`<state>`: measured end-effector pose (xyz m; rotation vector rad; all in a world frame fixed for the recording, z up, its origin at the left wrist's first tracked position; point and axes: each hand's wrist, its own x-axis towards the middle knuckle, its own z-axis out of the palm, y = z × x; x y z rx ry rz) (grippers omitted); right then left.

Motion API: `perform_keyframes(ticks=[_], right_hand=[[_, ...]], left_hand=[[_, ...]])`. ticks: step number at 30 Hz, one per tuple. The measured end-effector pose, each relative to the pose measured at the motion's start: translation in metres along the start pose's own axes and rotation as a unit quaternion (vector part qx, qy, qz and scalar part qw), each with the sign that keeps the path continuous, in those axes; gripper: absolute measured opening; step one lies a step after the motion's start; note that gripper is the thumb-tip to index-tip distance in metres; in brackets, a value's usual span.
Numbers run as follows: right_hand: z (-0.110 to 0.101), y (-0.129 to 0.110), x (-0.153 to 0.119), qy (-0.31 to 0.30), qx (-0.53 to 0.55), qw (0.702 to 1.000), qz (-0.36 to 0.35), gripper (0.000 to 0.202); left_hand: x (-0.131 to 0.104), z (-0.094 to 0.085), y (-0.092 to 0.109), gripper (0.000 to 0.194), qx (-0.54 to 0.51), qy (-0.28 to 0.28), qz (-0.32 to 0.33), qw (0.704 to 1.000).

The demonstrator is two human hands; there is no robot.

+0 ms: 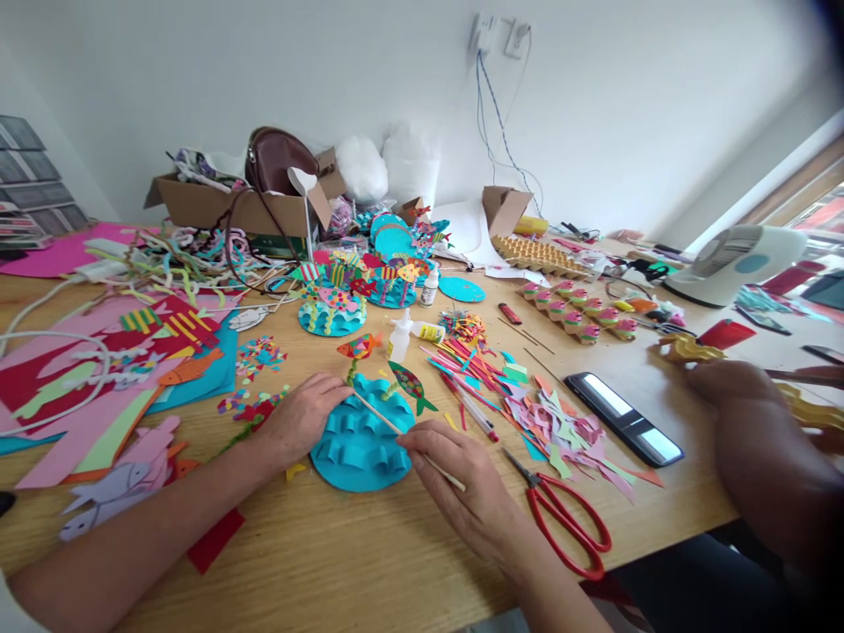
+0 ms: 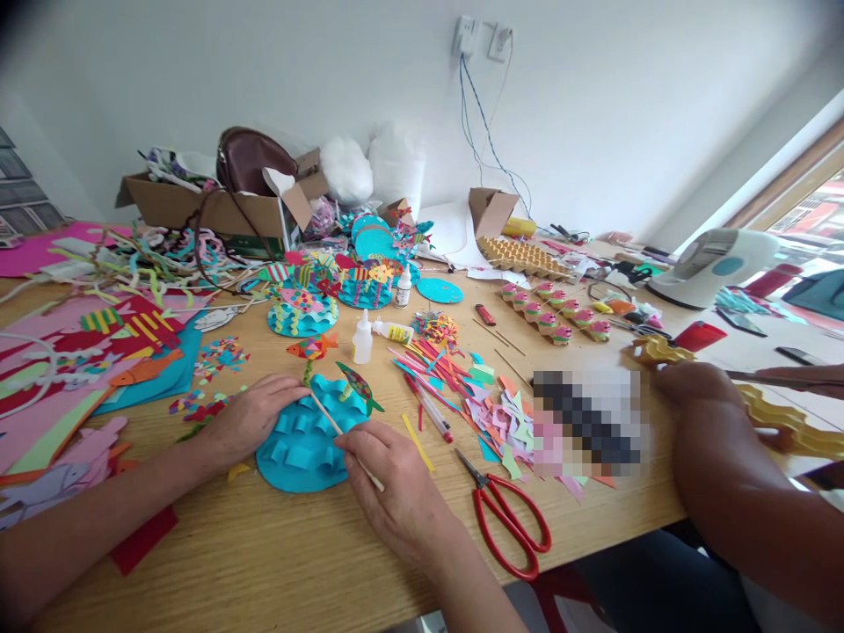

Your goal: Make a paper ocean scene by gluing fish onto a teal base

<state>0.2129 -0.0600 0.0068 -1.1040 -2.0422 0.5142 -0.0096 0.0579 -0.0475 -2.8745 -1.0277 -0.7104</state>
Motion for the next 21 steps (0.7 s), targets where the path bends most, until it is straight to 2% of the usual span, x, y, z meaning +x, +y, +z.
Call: perform_keyframes(ticks=[4, 11, 17, 21], right_hand=[[-0.001, -0.003, 0.0, -0.011, -0.016, 1.0, -0.011, 0.023], [-0.001, -0.004, 0.0, -0.034, -0.018, 0.999, -0.007, 0.025], [0.0, 0.001, -0.006, 0.063, 0.055, 0.996, 0.04, 0.019], [-0.005, -0.007, -0.016, 0.114, 0.05, 0.992, 0.021, 0.02]], left_hand=[[0.0, -0.002, -0.001, 0.038, 0.004, 0.006, 0.01, 1.0], [-0.001, 0.002, -0.002, 0.033, -0.002, -0.015, 0.013, 1.0], [-0.002, 0.004, -0.002, 0.033, 0.019, -0.018, 0.011, 1.0], [-0.002, 0.004, -0.002, 0.033, 0.03, -0.017, 0.013, 0.999]])
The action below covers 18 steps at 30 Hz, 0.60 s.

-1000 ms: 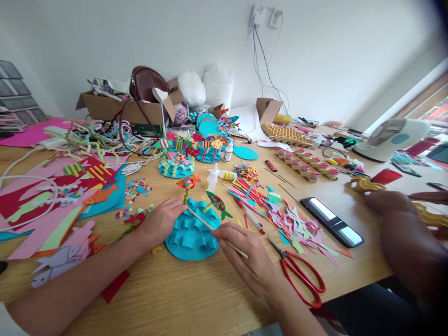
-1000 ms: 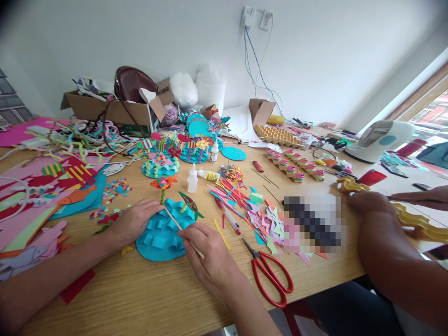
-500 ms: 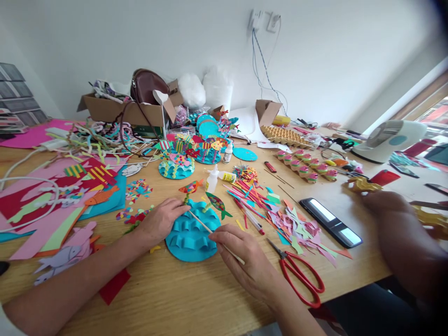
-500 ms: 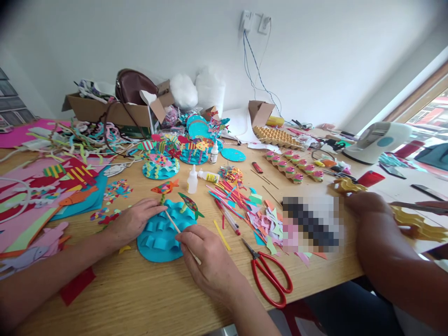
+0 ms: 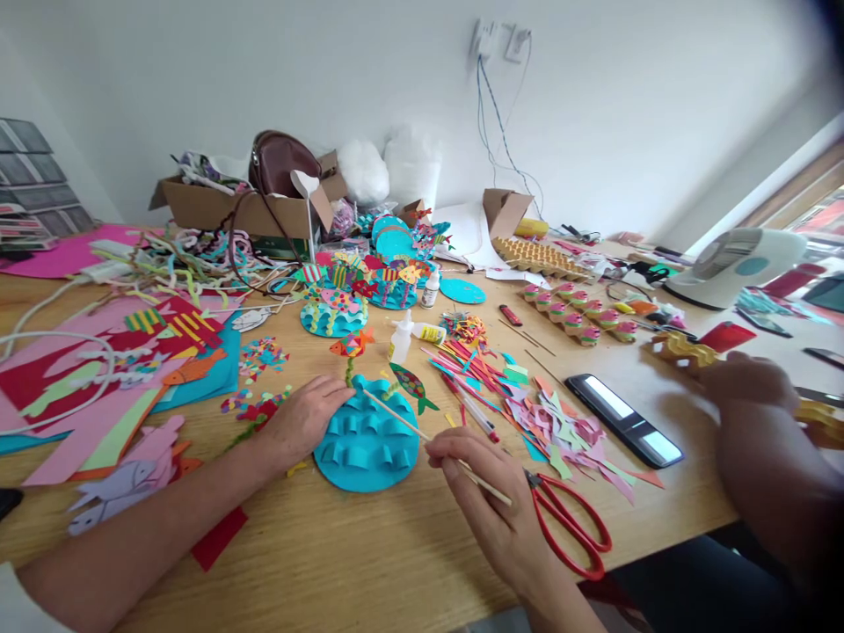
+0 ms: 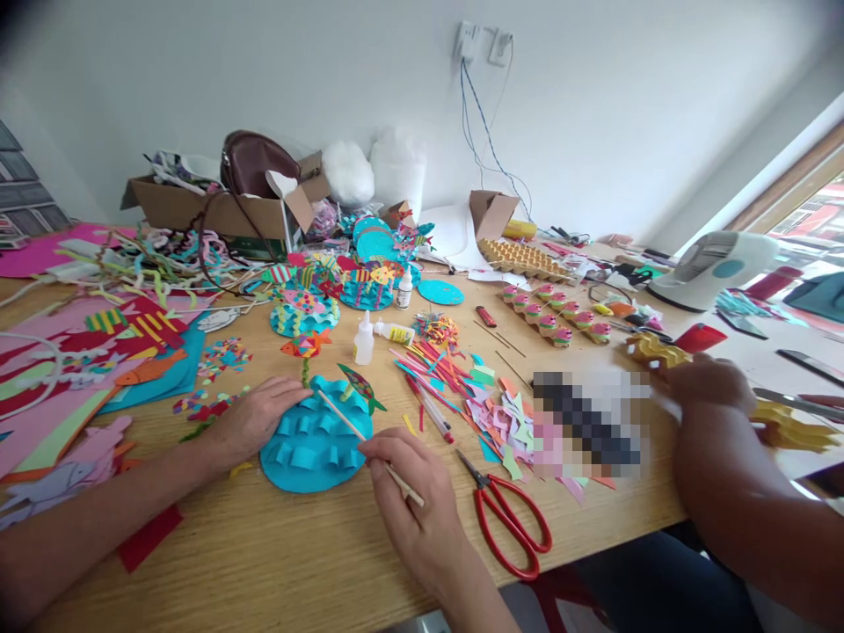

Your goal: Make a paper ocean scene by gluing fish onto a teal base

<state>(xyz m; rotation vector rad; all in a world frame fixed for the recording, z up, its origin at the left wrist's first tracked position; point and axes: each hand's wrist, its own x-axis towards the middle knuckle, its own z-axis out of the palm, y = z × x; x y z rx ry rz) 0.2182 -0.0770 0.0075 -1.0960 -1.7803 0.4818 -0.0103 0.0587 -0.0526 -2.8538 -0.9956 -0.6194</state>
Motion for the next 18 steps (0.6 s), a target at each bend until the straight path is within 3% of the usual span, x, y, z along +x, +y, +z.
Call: perform_keyframes(ticks=[10, 14, 18], right_hand=[[-0.004, -0.002, -0.018, 0.016, -0.091, 0.995, -0.027, 0.023], [-0.017, -0.014, -0.032, 0.011, -0.139, 0.989, -0.047, 0.023], [-0.034, -0.013, -0.053, 0.037, -0.26, 0.963, -0.057, 0.024]], left_hand=[[0.001, -0.003, 0.003, 0.033, 0.015, -0.006, 0.002, 1.0], [0.001, -0.003, 0.004, 0.034, 0.026, -0.004, 0.007, 1.0], [0.0, -0.001, 0.003, 0.037, 0.027, 0.002, 0.008, 1.0]])
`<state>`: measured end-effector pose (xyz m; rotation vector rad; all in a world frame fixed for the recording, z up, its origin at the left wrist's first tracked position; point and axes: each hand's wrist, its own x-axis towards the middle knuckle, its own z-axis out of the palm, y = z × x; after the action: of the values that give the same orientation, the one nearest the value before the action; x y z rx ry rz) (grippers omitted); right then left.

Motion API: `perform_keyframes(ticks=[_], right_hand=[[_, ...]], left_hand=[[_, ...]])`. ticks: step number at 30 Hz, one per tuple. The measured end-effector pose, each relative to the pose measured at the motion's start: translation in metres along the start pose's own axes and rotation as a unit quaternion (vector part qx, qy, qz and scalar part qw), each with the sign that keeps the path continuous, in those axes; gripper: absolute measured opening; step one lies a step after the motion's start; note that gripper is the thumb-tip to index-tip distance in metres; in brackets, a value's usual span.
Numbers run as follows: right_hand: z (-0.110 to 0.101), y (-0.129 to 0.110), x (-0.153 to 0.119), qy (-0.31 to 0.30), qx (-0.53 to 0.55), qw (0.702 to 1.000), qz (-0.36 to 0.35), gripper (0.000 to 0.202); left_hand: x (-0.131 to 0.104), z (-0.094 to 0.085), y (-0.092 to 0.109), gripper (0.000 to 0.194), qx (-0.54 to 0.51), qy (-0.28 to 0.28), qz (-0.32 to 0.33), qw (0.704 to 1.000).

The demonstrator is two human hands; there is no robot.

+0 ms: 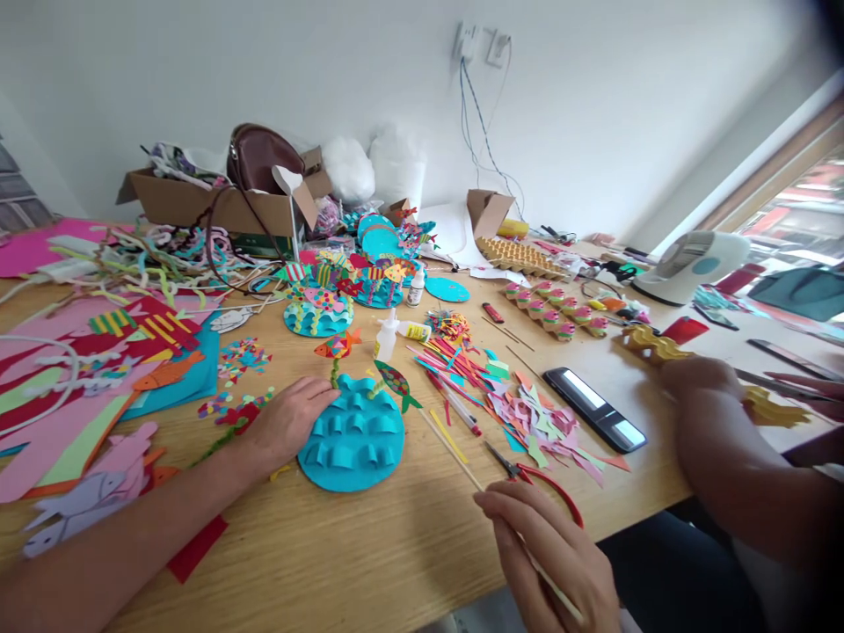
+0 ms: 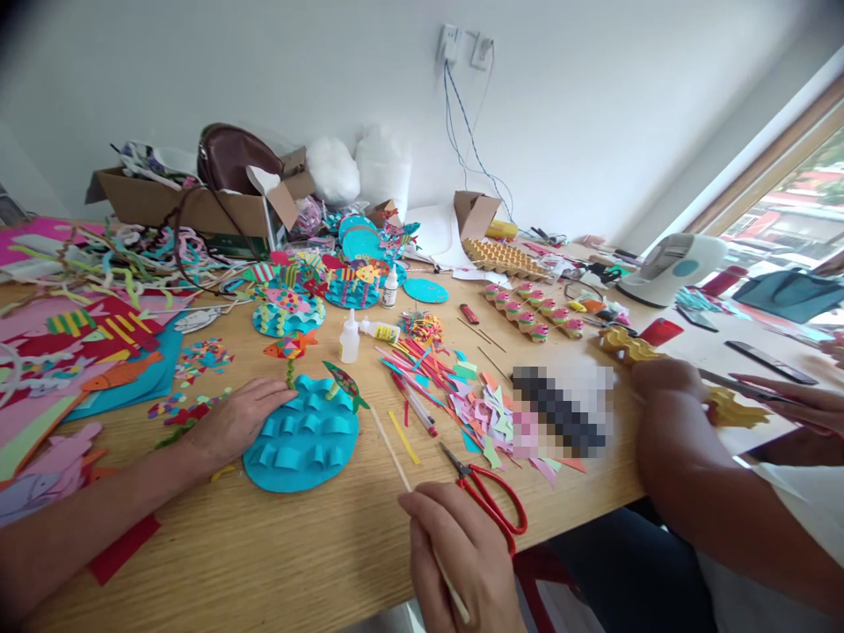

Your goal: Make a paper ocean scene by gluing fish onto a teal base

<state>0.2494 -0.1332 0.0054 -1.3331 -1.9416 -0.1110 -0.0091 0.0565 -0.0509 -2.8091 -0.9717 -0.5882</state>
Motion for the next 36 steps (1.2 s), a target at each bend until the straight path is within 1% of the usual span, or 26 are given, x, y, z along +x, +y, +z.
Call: perform_keyframes(ticks=[2, 5, 7, 9, 11, 13, 15, 17, 19, 21, 23, 25, 28, 30, 32, 36], right_hand=[[0.001, 0.009, -0.006, -0.002, -0.047, 0.999, -0.011, 0.024], [0.01, 0.028, -0.006, -0.042, -0.107, 0.993, -0.037, 0.023], [0.015, 0.039, -0.002, -0.093, -0.142, 0.984, -0.045, 0.028], [0.018, 0.047, 0.003, -0.168, -0.167, 0.971, -0.036, 0.037], [0.017, 0.052, 0.009, -0.238, -0.181, 0.954, -0.017, 0.039], [0.014, 0.053, 0.015, -0.288, -0.183, 0.94, -0.002, 0.037], [0.01, 0.053, 0.02, -0.317, -0.177, 0.932, 0.006, 0.035], [0.007, 0.053, 0.025, -0.309, -0.164, 0.937, 0.014, 0.036], [0.008, 0.055, 0.031, -0.26, -0.138, 0.955, 0.043, 0.034], [0.013, 0.058, 0.042, -0.207, -0.097, 0.97, 0.083, 0.03], [0.023, 0.061, 0.058, -0.19, -0.049, 0.973, 0.121, 0.023], [0.038, 0.066, 0.077, -0.199, -0.007, 0.968, 0.155, 0.016], [0.065, 0.073, 0.103, -0.241, 0.073, 0.948, 0.197, 0.011], [0.081, 0.076, 0.114, -0.255, 0.093, 0.943, 0.192, 0.01], [0.092, 0.075, 0.122, -0.268, 0.111, 0.94, 0.18, 0.008], [0.1, 0.067, 0.127, -0.282, 0.14, 0.935, 0.163, 0.013]], left_hand=[[0.0, 0.001, -0.001, 0.038, 0.004, 0.0, 0.002, 1.0], [0.0, 0.001, -0.001, 0.04, 0.008, -0.002, 0.002, 1.0], [0.0, 0.002, -0.001, 0.039, 0.005, -0.003, -0.001, 1.0], [0.0, 0.002, -0.001, 0.038, 0.004, -0.003, -0.001, 1.0], [0.0, 0.002, 0.0, 0.038, 0.005, -0.005, -0.001, 1.0], [0.0, 0.002, 0.0, 0.038, 0.008, -0.006, -0.002, 1.0], [0.0, 0.002, 0.0, 0.039, 0.012, -0.004, -0.002, 1.0], [0.0, 0.002, 0.001, 0.038, 0.015, 0.002, -0.001, 1.0], [0.0, 0.003, 0.001, 0.038, 0.013, 0.008, 0.002, 1.0], [0.0, 0.003, 0.001, 0.038, 0.007, 0.012, 0.004, 1.0], [0.0, 0.003, 0.0, 0.038, -0.003, 0.014, 0.002, 1.0], [0.0, 0.004, 0.0, 0.038, -0.015, 0.015, -0.003, 1.0], [0.001, 0.004, -0.001, 0.037, -0.024, 0.011, -0.005, 1.0], [0.0, 0.005, -0.001, 0.036, -0.025, 0.01, -0.006, 1.0], [0.0, 0.006, -0.001, 0.036, -0.02, 0.011, -0.01, 1.0], [0.0, 0.006, 0.0, 0.033, 0.0, 0.002, -0.006, 1.0]])
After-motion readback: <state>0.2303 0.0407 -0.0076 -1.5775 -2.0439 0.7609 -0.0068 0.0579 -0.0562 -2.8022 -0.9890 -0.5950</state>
